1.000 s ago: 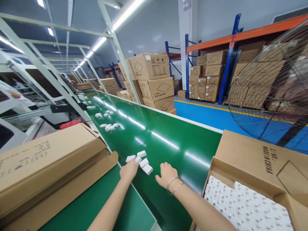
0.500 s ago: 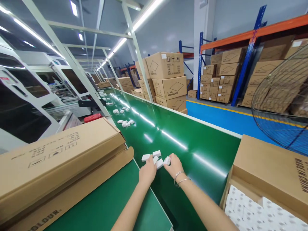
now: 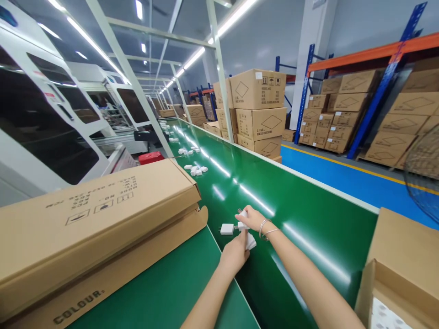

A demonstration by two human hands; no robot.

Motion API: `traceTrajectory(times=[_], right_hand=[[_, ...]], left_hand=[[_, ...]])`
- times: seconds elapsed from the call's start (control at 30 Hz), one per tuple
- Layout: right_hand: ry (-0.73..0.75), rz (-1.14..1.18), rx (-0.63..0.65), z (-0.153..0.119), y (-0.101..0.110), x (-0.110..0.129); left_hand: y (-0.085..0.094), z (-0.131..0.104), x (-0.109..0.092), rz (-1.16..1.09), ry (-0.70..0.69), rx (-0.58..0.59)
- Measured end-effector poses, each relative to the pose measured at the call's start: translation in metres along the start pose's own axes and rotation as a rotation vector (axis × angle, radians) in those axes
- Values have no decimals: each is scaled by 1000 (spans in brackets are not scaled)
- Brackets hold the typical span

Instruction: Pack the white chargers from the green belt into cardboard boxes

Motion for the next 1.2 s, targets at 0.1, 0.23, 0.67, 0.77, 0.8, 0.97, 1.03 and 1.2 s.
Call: traceTrajectory(times=[0.1,0.23,0.67,0.77,0.8,0.97,1.03,1.2], right_hand=[[-14,-84,54,10,-19,-7],[13,-208,60,17,-28,-8],[120,-865,240,21,-40,13],[57,-906,259,17,-43,13],[40,-908,258,14,-39,13],[-14,-881,180,-37,17,6],[-38,-851,148,-74,40,-1],[-90,-696,143,-162,58,-31]], left_hand=[[1,1,3,-65,7,2],[1,3,3,-71,-29,-22],[0,3,6,-181,-39,34],[-2,3,8,-213,-30,81],[-2,3,8,-222,-27,91],[-7,3,10,-282,-36,153],[-5,2,9,-317,-67,171],[12,-11,-11,-105,-76,157]])
Point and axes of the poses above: each hand's wrist, its own z-axis towards the middle knuckle, its own y-axis out of the back of the hand, x = y × z, the point moved 8 cm from there along z, towards the middle knuckle, and after that the axes turned 8 degrees about -x, right-handed, at the moved point
